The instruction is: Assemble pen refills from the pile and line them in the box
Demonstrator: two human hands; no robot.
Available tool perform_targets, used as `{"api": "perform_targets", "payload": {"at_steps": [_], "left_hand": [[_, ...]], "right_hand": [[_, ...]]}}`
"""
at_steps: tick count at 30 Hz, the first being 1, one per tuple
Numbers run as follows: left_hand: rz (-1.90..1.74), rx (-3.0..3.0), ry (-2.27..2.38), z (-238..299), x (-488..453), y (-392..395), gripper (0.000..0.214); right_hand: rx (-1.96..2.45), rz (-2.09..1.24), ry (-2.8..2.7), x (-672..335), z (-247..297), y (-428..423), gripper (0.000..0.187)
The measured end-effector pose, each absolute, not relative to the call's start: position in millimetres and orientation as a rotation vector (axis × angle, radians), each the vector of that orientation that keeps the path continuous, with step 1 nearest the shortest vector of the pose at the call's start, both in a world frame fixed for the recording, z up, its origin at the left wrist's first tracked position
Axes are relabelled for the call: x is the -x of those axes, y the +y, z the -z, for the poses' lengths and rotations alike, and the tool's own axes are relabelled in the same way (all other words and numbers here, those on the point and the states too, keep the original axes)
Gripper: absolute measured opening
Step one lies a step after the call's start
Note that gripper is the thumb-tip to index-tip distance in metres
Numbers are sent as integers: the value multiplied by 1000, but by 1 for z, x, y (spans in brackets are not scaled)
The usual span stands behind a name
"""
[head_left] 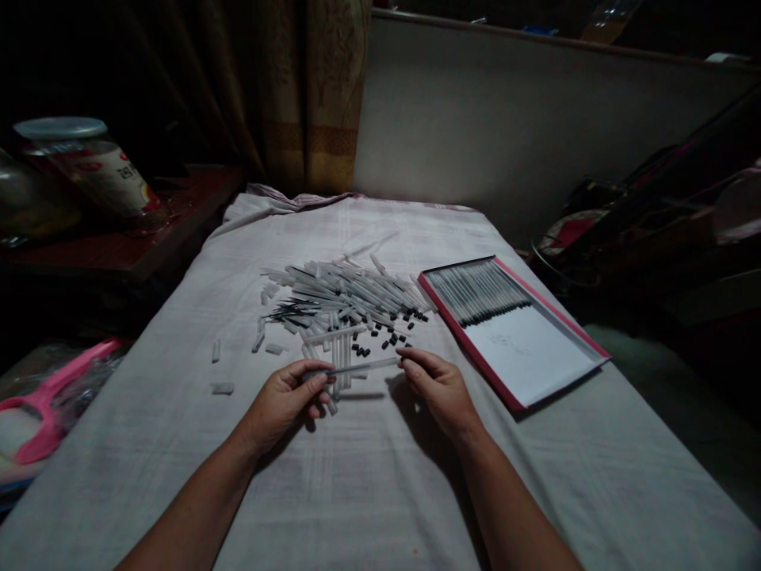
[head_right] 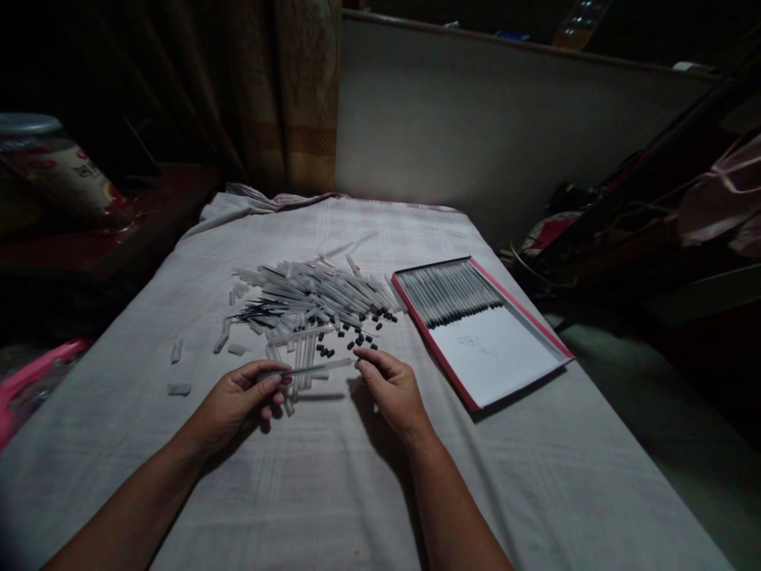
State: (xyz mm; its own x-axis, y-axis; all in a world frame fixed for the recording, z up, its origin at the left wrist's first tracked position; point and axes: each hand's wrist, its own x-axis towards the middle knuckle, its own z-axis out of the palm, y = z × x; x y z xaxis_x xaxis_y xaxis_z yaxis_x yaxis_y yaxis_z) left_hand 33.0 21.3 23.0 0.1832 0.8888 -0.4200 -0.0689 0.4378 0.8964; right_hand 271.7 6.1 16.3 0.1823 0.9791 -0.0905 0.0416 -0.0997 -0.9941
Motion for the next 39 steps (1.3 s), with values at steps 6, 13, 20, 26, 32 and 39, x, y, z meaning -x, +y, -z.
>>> {"api": "perform_targets", "payload": {"at_steps": [6, 13, 20, 26, 32, 39], "left_hand": [[-807, -903, 1207, -23, -33, 22, 46], [-795, -915, 1218, -21, -33, 21, 47], [-750, -945, 1227, -17, -32, 21, 48], [-744, -947, 1212, -17, -32, 20, 48], [-738, -945, 1219, -17, -33, 22, 52], [-727, -936, 1222, -17, -32, 22, 55]], "right_hand": [[1337, -1069, -1175, -272, -21, 5, 24], [1282, -854, -1384, -272, -23, 4, 19], [1392, -916, -1414, -277, -19, 3, 15], [1420, -906, -1504, -278, -12, 4, 38], [1300, -1070, -1379, -280, -7, 2, 24], [1348, -1071, -1440, -281, -6, 3, 18]]}}
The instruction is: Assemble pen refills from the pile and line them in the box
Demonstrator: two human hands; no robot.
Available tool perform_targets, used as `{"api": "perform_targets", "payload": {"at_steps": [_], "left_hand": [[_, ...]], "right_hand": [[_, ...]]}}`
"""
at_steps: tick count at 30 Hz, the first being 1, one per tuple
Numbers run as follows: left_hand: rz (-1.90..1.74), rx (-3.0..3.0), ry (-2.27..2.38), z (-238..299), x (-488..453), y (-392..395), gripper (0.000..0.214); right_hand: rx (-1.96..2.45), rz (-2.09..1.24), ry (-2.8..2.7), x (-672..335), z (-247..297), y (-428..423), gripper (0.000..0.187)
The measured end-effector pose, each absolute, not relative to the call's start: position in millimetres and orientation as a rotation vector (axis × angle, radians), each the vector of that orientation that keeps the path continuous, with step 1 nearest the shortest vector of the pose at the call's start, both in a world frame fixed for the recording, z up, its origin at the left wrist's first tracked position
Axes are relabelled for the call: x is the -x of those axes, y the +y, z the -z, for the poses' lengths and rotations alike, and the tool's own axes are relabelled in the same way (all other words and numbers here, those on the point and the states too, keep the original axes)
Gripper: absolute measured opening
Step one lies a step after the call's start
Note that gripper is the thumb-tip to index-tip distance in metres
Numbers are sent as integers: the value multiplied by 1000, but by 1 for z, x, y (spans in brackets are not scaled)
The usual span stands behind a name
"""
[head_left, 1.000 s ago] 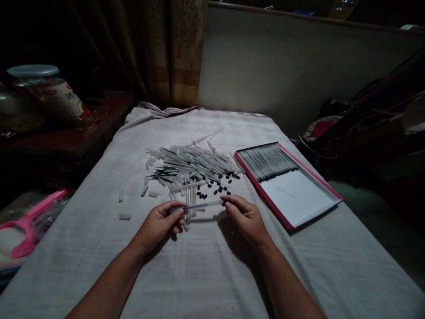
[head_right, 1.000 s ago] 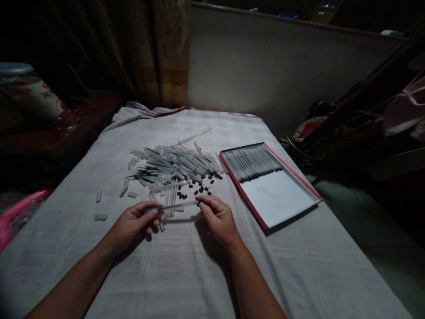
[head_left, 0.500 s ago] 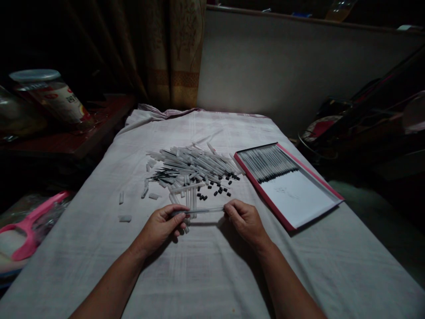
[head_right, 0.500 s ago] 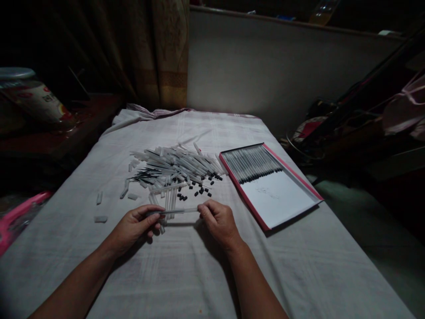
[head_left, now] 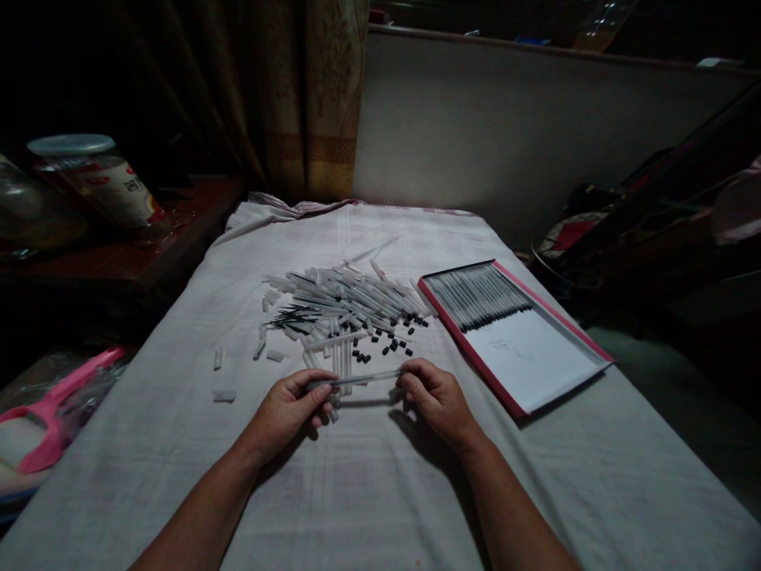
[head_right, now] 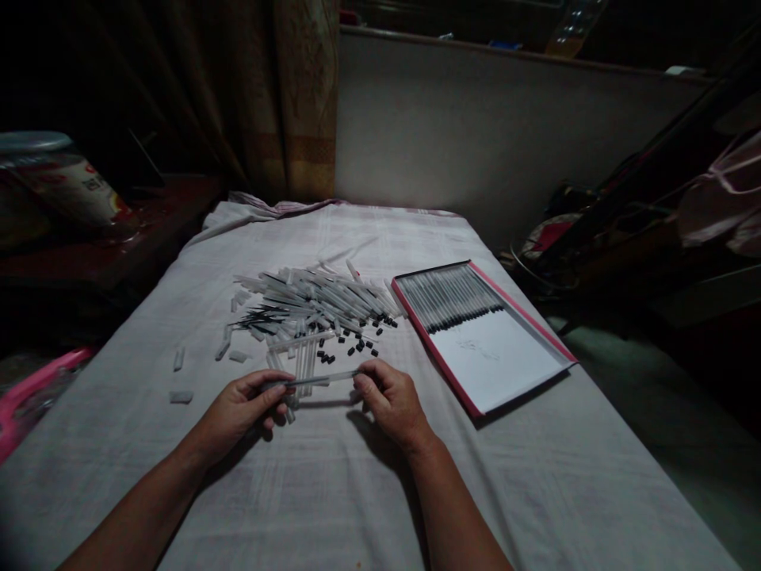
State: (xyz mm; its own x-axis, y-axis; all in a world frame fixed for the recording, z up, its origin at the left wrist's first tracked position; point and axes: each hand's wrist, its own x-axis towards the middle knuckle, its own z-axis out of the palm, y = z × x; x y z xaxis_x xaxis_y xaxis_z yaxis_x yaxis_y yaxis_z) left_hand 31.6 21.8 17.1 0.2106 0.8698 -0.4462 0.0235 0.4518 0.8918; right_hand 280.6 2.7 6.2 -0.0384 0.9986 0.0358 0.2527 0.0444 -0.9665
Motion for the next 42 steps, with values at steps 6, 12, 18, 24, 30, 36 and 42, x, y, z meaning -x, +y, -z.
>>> {"api": "perform_targets", "payload": {"at_steps": [6, 12, 18, 24, 30, 36, 42], "left_hand": [[-730, -947, 1228, -17, -32, 22, 55], [-729, -941, 1219, -16, -32, 22, 53], [-742, -951, 1215, -18, -33, 22, 50], [-740, -933, 1225, -17, -33, 22, 55], [-739, -932, 1231, -16, -32, 22, 55], [-737, -931, 1227, -16, -32, 21, 52], [-739, -998, 1225, -18, -33, 21, 46]], "right_hand": [[1311, -1017, -1440, -282, -4, 2, 15], [1321, -1029, -1420, -282, -3, 2, 18], [1314, -1073, -1407, -281, -6, 2, 19], [1329, -1083, -1400, -280, -6, 4, 21], [1309, -1069, -1378, -280, -2, 3, 23], [1340, -1079, -1375, -280, -5, 4, 23], [1282, -867, -1721, -277, -19, 6, 27]]}}
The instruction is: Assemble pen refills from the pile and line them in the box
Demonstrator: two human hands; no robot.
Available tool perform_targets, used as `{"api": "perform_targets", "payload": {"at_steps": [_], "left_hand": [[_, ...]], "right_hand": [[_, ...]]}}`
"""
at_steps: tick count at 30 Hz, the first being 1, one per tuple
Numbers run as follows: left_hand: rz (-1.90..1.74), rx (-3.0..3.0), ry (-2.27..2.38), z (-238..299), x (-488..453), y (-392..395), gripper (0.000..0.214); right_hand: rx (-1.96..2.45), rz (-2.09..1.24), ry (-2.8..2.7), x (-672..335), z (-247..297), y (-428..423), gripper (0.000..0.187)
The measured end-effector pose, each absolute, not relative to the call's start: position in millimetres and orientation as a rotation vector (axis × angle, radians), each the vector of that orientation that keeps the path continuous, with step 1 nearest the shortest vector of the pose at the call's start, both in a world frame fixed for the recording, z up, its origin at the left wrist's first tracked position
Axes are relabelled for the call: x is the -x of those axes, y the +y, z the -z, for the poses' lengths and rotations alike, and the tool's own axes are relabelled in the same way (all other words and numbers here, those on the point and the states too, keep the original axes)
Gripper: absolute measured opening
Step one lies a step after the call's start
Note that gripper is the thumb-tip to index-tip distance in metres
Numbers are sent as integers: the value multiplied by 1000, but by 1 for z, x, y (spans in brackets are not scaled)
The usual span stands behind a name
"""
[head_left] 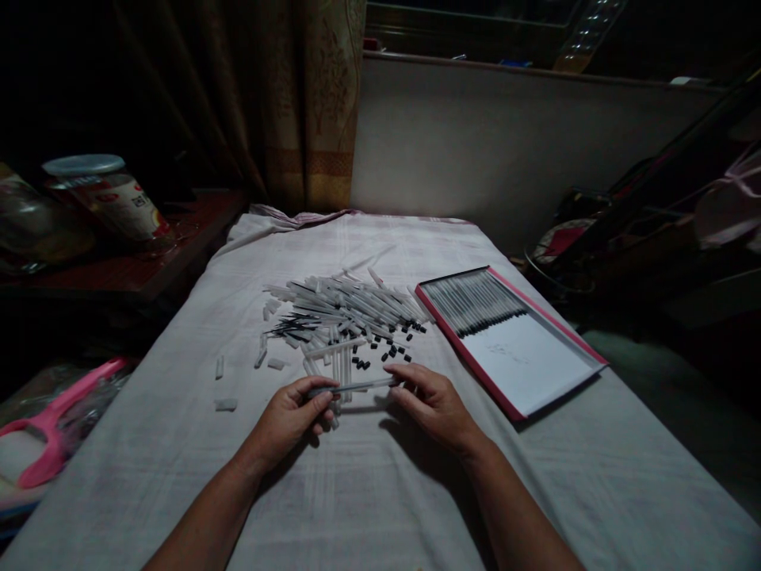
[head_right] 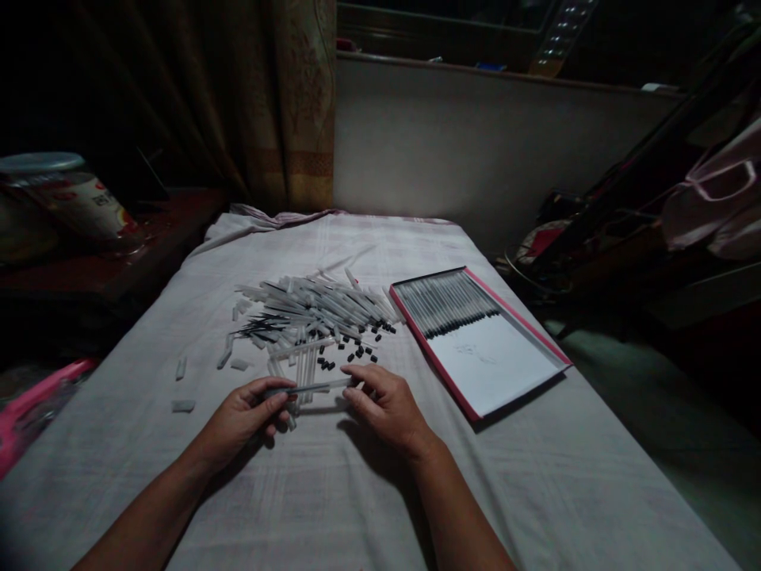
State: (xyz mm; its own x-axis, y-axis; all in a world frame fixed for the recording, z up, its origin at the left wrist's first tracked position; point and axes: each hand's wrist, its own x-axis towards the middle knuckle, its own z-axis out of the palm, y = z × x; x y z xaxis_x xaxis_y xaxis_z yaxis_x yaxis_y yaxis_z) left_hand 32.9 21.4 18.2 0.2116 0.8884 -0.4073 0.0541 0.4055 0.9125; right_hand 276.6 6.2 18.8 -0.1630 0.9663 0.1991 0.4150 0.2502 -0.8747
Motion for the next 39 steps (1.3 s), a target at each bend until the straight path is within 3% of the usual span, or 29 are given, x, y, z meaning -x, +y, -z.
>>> {"api": "perform_targets", "payload": {"at_steps": [4, 7, 10, 13, 25, 32, 39], "left_hand": [[-804, -963, 1197, -19, -33, 21, 65], [-880, -943, 1181, -20, -32, 22, 79], [-865, -962, 1165, -20, -32, 23, 75], [-839, -961, 1156, -19, -32, 24, 67], [-839, -945, 1173, -21, -34, 21, 58], [-816, -939, 1155, -17, -31, 23, 65], [-938, -935, 1206, -25, -30, 21, 56]], "right_hand": [[1311, -726, -1904, -287, -35, 14, 19], [1499, -515, -1654, -317, -45, 30, 26], [1821, -171, -1268, -358, -49, 54, 35], [2165, -27, -1140, -387, -44, 77, 35], [2429, -29, -1333, -380, -24, 89, 33], [2471, -42, -1408, -375, -31, 87, 36], [2197, 95, -1507, -354, -40, 79, 33]]}}
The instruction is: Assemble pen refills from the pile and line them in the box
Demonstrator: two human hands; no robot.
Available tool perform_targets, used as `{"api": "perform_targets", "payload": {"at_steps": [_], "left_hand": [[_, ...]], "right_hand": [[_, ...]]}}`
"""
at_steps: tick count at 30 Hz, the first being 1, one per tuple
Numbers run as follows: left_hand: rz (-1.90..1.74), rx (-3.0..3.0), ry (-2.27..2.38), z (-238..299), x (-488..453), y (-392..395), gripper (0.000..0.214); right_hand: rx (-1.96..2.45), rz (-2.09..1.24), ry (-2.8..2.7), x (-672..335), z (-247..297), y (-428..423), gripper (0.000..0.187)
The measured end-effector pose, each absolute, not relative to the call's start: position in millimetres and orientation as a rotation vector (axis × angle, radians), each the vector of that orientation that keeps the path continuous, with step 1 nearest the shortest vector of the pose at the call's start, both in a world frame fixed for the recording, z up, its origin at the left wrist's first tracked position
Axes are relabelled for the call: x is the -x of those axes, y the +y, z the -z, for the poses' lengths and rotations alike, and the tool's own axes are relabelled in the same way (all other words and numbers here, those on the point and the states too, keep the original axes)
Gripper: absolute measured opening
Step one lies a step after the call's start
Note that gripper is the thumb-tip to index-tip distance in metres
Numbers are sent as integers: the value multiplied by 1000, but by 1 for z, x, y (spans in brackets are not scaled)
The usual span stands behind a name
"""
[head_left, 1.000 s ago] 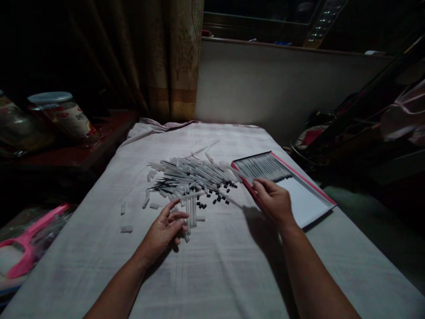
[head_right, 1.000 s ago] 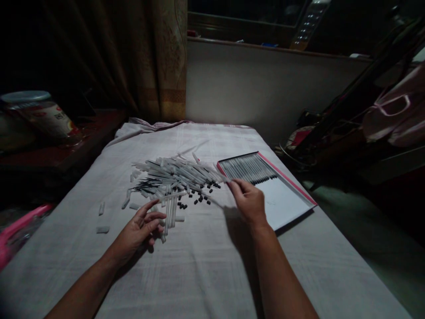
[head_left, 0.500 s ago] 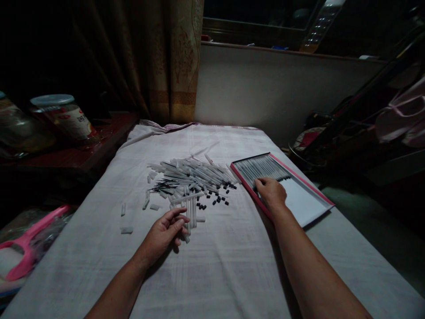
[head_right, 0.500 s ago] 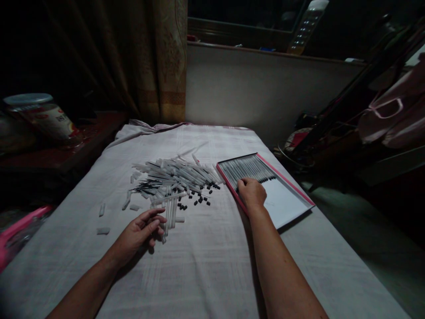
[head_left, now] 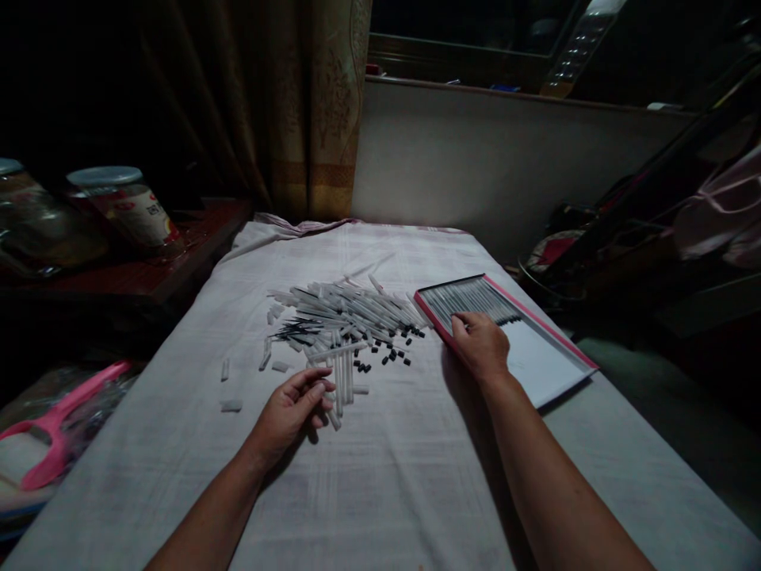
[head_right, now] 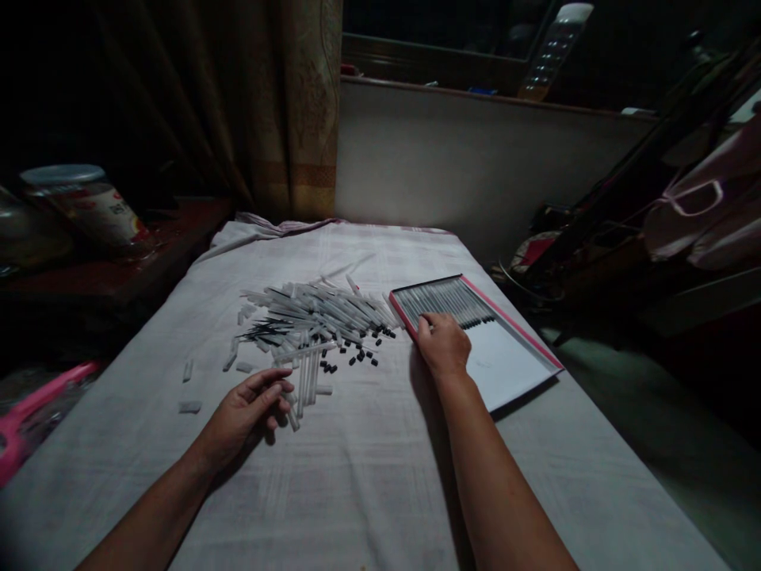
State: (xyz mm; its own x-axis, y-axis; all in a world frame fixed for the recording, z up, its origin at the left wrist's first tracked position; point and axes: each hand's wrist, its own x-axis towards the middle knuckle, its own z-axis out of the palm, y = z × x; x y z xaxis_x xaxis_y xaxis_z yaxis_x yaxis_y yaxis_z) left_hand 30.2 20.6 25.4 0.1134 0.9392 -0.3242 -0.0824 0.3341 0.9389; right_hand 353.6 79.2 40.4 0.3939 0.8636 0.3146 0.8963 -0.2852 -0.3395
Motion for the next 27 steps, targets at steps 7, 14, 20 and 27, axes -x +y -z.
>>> {"api": "perform_targets", "payload": {"at_steps": [7, 14, 20, 27], "left_hand": [[-1135, -1630, 1889, -31, 32, 40, 34], [-534, -2057, 2096, 3, 25, 14, 78], [-455, -2322, 1807, 12, -21, 10, 88], [-477, -2310, 1831, 1, -40, 42, 60]], "right_hand": [[1600, -379, -2008, -274, -30, 41, 23], [1572, -372, -2338, -227, -29, 13, 36], [1669, -302, -2318, -220, -21, 21, 27], [1596, -266, -2191, -231, -5, 22, 21]]}}
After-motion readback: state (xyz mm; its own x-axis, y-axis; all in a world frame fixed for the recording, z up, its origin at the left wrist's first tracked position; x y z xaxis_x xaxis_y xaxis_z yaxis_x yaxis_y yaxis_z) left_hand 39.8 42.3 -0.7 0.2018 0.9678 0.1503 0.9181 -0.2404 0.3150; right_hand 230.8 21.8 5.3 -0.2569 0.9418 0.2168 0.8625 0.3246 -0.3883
